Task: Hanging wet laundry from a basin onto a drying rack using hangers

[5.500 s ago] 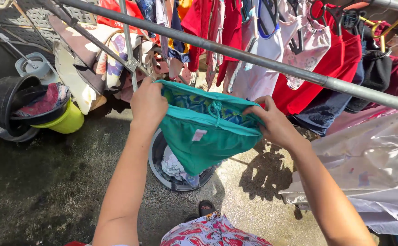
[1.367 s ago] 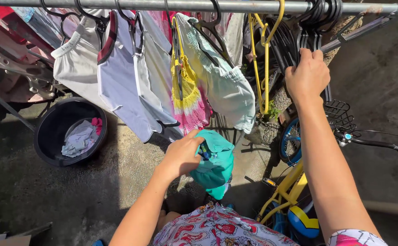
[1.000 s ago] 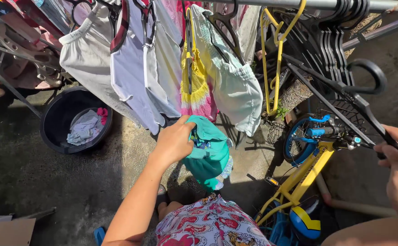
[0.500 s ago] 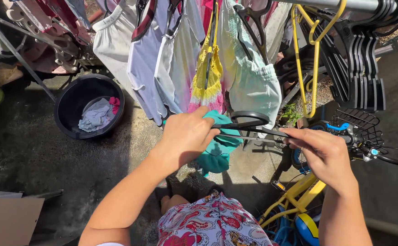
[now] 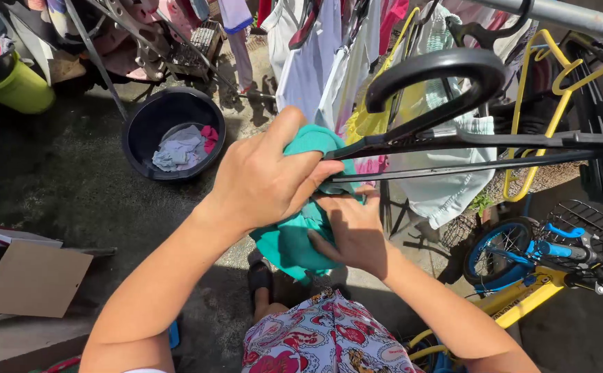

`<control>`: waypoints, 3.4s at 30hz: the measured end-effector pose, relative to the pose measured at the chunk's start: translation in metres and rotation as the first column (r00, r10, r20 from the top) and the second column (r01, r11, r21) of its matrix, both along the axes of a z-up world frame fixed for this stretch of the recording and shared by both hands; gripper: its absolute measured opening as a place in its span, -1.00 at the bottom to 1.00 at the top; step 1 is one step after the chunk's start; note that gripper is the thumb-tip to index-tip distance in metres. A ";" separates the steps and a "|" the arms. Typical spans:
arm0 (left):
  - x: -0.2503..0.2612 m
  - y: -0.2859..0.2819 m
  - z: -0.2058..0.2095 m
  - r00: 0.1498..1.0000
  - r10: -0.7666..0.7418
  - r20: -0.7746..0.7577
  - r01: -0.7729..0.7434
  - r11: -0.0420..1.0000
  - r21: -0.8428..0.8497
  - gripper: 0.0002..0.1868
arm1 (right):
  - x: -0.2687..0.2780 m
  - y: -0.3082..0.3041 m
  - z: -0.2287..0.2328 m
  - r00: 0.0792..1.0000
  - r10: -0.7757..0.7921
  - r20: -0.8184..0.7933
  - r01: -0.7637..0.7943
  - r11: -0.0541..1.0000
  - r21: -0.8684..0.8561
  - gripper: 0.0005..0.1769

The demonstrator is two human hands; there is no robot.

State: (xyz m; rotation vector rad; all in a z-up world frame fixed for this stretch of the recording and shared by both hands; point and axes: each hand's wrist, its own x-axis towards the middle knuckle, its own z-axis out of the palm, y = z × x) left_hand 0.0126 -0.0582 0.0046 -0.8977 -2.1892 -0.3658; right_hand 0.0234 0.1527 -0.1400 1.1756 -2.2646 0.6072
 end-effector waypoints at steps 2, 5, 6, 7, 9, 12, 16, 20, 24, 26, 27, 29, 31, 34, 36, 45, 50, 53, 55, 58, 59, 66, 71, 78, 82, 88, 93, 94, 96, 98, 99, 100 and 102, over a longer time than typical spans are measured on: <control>0.002 -0.032 0.007 0.999 -0.024 -0.030 0.025 0.999 0.041 -0.51 | -0.021 -0.009 -0.020 0.954 -0.291 0.076 0.227 0.864 0.449 -0.20; 0.004 -0.102 0.004 0.991 -0.054 -0.121 0.057 0.998 0.019 -0.53 | -0.031 0.001 0.014 0.925 -0.146 0.351 -0.035 0.887 0.461 -0.38; 0.008 -0.128 -0.005 0.992 -0.048 -0.116 0.050 0.999 0.019 -0.53 | -0.031 0.009 0.017 0.924 -0.140 0.355 -0.043 0.886 0.461 -0.38; 0.009 -0.152 -0.014 0.992 -0.017 -0.126 0.018 1.000 0.008 -0.51 | -0.033 0.018 0.020 0.952 -0.013 0.307 -0.116 0.911 0.397 -0.60; 0.010 -0.199 -0.037 0.991 0.017 -0.135 -0.017 1.000 0.000 -0.48 | -0.042 0.030 0.030 0.962 0.114 0.250 -0.197 0.920 0.338 -0.81; 0.014 -0.254 -0.072 0.973 0.043 -0.229 -0.032 0.998 0.049 -0.45 | -0.055 0.024 0.055 0.940 0.341 0.025 -0.340 0.927 0.159 -0.87; 0.025 -0.299 -0.091 0.986 0.130 -0.102 -0.137 0.988 -0.071 -0.48 | -0.065 -0.008 0.096 0.897 0.439 0.052 -0.434 0.852 0.292 -0.79; 0.015 -0.310 -0.095 0.979 0.162 -0.127 -0.183 0.967 -0.179 -0.40 | -0.068 -0.060 0.115 0.827 0.561 0.021 -0.544 0.791 0.280 -0.67; -0.008 -0.329 -0.110 0.958 0.194 -0.211 -0.232 0.957 -0.175 -0.45 | -0.038 -0.146 0.144 0.750 0.661 0.027 -0.652 0.732 0.200 -0.47; -0.015 -0.345 -0.116 0.960 0.231 -0.161 -0.244 0.968 -0.065 -0.40 | -0.027 -0.180 0.148 0.788 0.601 -0.136 -0.595 0.799 0.081 -0.77; -0.017 -0.354 -0.115 0.960 0.232 -0.160 -0.245 0.967 -0.069 -0.40 | -0.033 -0.177 0.134 0.787 0.601 -0.137 -0.597 0.799 0.077 -0.77; -0.023 -0.369 -0.113 0.977 0.189 -0.095 -0.190 0.982 -0.005 -0.43 | -0.045 -0.169 0.107 0.932 0.285 -0.224 -0.285 0.958 0.033 -0.75; -0.031 -0.381 -0.113 0.983 0.164 -0.078 -0.164 0.986 0.002 -0.43 | -0.051 -0.176 0.111 0.970 0.241 -0.009 -0.241 0.969 0.052 -0.59; -0.044 -0.386 -0.111 0.992 0.121 -0.043 -0.121 0.993 -0.001 -0.44 | -0.053 -0.186 0.102 0.960 0.180 0.213 -0.189 0.982 0.026 -0.50; -0.056 -0.382 -0.104 0.993 0.105 -0.044 -0.106 0.994 -0.012 -0.44 | -0.058 -0.196 0.100 0.963 0.180 0.201 -0.178 0.984 -0.027 -0.59; -0.084 -0.366 -0.090 0.987 0.069 -0.142 -0.092 0.983 -0.161 -0.42 | -0.031 -0.224 0.115 0.904 0.330 0.273 -0.304 0.943 -0.134 -0.64; -0.093 -0.367 -0.081 0.993 -0.060 -0.099 0.059 0.998 -0.013 -0.47 | -0.070 -0.210 0.125 0.992 -0.065 0.108 0.039 0.972 0.231 -0.18; -0.108 -0.352 -0.078 0.989 -0.001 -0.147 0.027 0.984 0.175 -0.49 | -0.087 -0.204 0.090 0.814 0.110 0.570 -0.156 0.987 0.032 -0.82; -0.102 -0.337 -0.054 0.973 0.170 -0.154 -0.153 0.981 0.119 -0.64 | -0.084 -0.208 0.082 0.766 0.115 0.633 -0.120 0.992 -0.035 -0.83; -0.088 -0.313 -0.034 0.946 0.317 -0.074 -0.306 0.944 0.122 -0.78 | -0.079 -0.219 0.068 0.707 0.120 0.697 -0.065 0.992 -0.105 -0.85; -0.085 -0.304 -0.029 0.958 0.288 0.011 -0.285 0.941 0.182 -0.78 | -0.078 -0.222 0.063 0.710 0.115 0.695 -0.049 0.992 -0.113 -0.81; -0.057 -0.308 -0.042 0.918 0.341 0.201 -0.364 0.927 0.093 -0.76 | -0.089 -0.238 0.035 0.586 0.109 0.803 0.119 0.969 -0.218 -0.82; -0.072 -0.339 -0.106 0.711 -0.081 0.698 -0.103 0.970 0.218 -0.74 | -0.099 -0.279 0.044 0.512 0.128 0.849 0.346 0.874 -0.340 -0.74; -0.175 -0.385 -0.115 0.663 -0.458 0.592 -0.227 0.631 0.742 -0.51 | -0.130 -0.365 0.025 0.600 0.053 0.799 0.521 0.731 -0.440 -0.51; -0.218 -0.369 -0.124 0.443 -0.694 0.568 -0.083 0.599 0.797 -0.22 | -0.145 -0.426 0.024 0.618 -0.020 0.786 0.659 0.558 -0.504 -0.38; -0.280 -0.338 -0.143 0.409 -0.718 0.564 -0.004 0.617 0.787 -0.46 | -0.198 -0.439 0.006 0.701 -0.281 0.655 0.695 0.473 -0.541 -0.49; -0.331 -0.308 -0.128 0.262 -0.762 0.592 -0.008 0.611 0.791 -0.35 | -0.249 -0.442 0.024 0.723 -0.396 0.566 0.691 0.411 -0.595 -0.48; -0.342 -0.298 -0.130 0.238 -0.758 0.607 -0.024 0.620 0.784 -0.28 | -0.258 -0.440 0.030 0.745 -0.405 0.530 0.667 0.416 -0.619 -0.51; -0.353 -0.285 -0.130 0.195 -0.756 0.625 -0.035 0.632 0.774 -0.21 | -0.271 -0.436 0.031 0.754 -0.426 0.500 0.654 0.410 -0.636 -0.53; -0.366 -0.277 -0.121 0.153 -0.755 0.638 -0.042 0.640 0.767 -0.10 | -0.290 -0.429 0.027 0.780 -0.427 0.458 0.617 0.401 -0.677 -0.54; -0.371 -0.276 -0.113 0.145 -0.756 0.639 -0.034 0.641 0.766 -0.10 | -0.294 -0.426 0.026 0.776 -0.435 0.457 0.620 0.393 -0.679 -0.54; -0.376 -0.275 -0.106 0.105 -0.729 0.676 -0.027 0.678 0.735 0.00 | -0.297 -0.422 0.024 0.752 -0.449 0.482 0.648 0.373 -0.664 -0.53; -0.381 -0.274 -0.105 0.053 -0.691 0.721 -0.028 0.720 0.693 0.10 | -0.299 -0.423 0.019 0.719 -0.457 0.524 0.686 0.343 -0.642 -0.53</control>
